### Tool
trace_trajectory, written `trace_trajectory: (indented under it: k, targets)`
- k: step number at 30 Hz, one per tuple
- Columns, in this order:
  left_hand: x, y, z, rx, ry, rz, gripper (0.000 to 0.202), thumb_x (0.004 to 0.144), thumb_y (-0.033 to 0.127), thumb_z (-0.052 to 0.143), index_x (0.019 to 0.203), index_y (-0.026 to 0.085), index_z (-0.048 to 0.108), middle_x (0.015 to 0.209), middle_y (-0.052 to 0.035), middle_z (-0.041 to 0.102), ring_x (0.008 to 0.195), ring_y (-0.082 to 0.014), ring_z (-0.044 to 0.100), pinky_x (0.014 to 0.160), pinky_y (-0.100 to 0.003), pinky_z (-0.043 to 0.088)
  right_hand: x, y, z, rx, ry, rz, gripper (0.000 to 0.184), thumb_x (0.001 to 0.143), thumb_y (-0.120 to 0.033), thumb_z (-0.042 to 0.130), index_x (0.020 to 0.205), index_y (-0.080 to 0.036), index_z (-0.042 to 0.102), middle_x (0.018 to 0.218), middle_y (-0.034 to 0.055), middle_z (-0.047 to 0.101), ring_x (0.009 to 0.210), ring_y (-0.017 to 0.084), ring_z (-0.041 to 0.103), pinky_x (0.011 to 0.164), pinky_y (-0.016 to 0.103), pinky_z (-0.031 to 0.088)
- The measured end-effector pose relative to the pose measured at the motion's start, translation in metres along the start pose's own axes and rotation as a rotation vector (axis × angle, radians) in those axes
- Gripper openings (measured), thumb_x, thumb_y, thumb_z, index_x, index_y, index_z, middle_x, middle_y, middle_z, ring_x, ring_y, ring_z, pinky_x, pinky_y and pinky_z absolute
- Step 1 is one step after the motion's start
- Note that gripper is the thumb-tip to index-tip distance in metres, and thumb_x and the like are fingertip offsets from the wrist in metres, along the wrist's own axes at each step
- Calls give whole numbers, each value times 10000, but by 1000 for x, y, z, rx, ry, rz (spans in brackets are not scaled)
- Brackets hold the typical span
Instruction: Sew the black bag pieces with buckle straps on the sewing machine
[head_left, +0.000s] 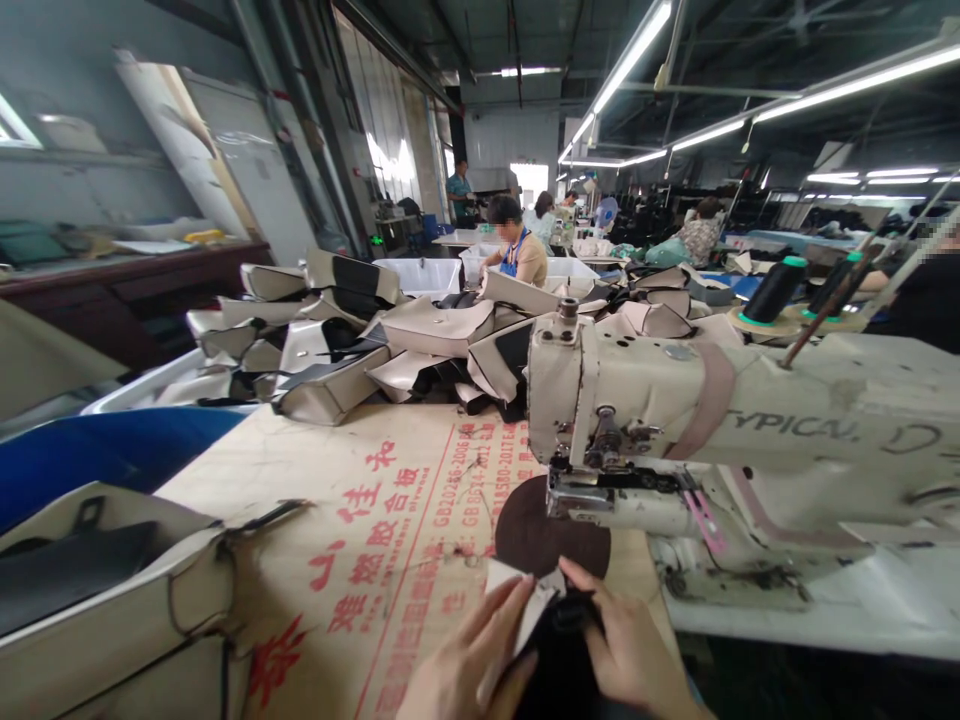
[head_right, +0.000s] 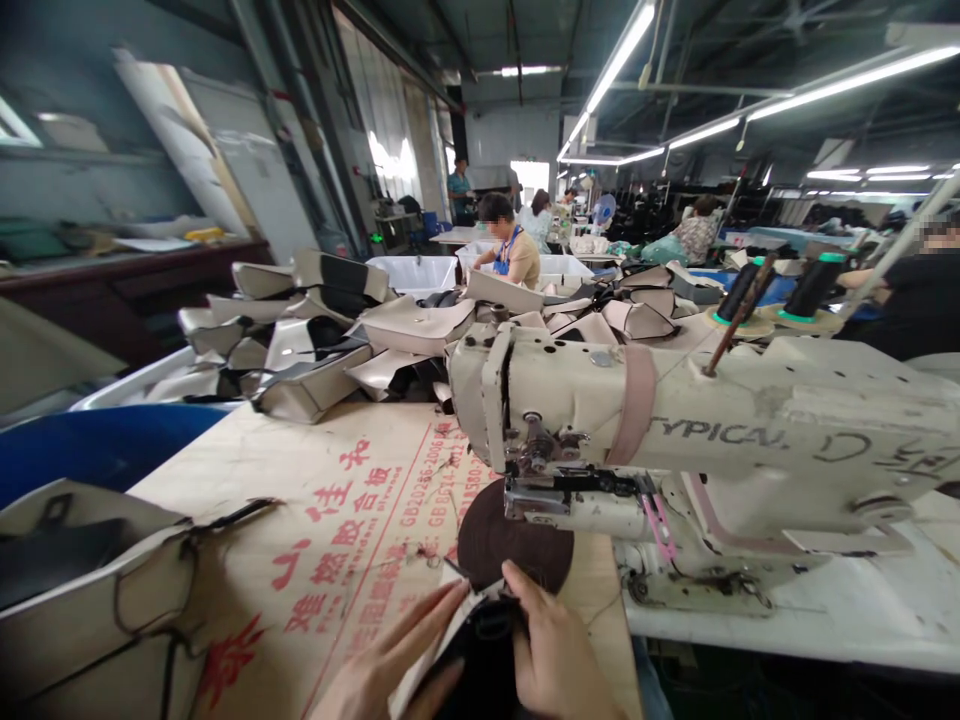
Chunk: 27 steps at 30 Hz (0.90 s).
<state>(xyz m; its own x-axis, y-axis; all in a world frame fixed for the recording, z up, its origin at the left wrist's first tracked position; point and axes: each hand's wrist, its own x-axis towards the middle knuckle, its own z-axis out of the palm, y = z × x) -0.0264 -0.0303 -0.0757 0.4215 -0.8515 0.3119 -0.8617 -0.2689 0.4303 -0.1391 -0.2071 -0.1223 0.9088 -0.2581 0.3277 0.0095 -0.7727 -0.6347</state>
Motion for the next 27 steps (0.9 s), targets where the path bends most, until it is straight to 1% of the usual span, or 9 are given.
trace_trajectory:
  k: [2,4,7,10,13,16,20,24,27]
  targets:
    - [18,-5,1,-36,-73,-66,376,864,255,436,1233,305,490,1228,25,558,1090,-122,546,921,-208,444,14,-4,-15,26,-27,-15,513,760,-77,323,1257,-115,446,1218,70,530,1091,149,531,934,296,452]
    - [35,-10,-1,-99,-138,-81,350,878,240,409,1200,313,524,1216,42,566,1100,-121,538,942,-224,434,25,-4,-27,60,-75,-22,499,766,-79,328,1241,-136,472,1221,60,529,1112,149,514,964,312,430]
    - [48,-12,-1,-130,-167,-61,357,819,294,524,1175,277,555,1181,9,594,1053,-163,574,909,-255,466,31,6,-35,106,-132,-3,448,794,-100,343,1208,-149,508,1194,57,551,1109,151,517,966,324,431]
    - [51,-9,2,-125,-118,-52,359,785,323,572,1137,255,585,1131,-12,623,970,-170,614,840,-239,501,28,20,-29,121,-79,-8,427,808,-118,360,1210,-139,503,1204,68,543,1114,160,513,965,346,434]
    - [51,-4,6,-107,-90,-28,290,843,270,468,1098,242,603,1091,-16,635,897,-137,635,781,-198,513,25,28,-21,140,-53,-11,424,808,-124,385,1214,-148,502,1219,74,529,1130,173,501,974,358,430]
    - [52,1,14,-9,-42,-21,303,836,225,437,1097,205,590,1065,-40,641,881,-153,639,772,-240,525,24,29,-17,157,-51,6,452,805,-124,403,1249,-178,471,1253,65,500,1163,182,471,1006,377,403]
    - [51,6,23,116,31,-73,363,778,138,414,1106,152,571,1067,-75,636,876,-187,640,775,-319,536,23,26,-15,164,-37,22,455,828,-153,390,1279,-198,434,1280,55,476,1182,178,452,1027,390,382]
    - [52,0,17,39,-55,-11,416,744,88,428,1123,179,574,1104,-42,625,949,-164,615,827,-273,513,21,33,-14,175,-48,20,422,848,-188,394,1266,-182,448,1272,64,484,1171,181,464,1023,391,385]
    - [55,-8,8,-83,-138,4,334,815,197,476,1130,242,579,1120,2,620,972,-131,603,855,-220,488,22,38,-17,165,-112,8,398,852,-188,384,1238,-158,479,1253,72,501,1159,169,475,1006,360,403]
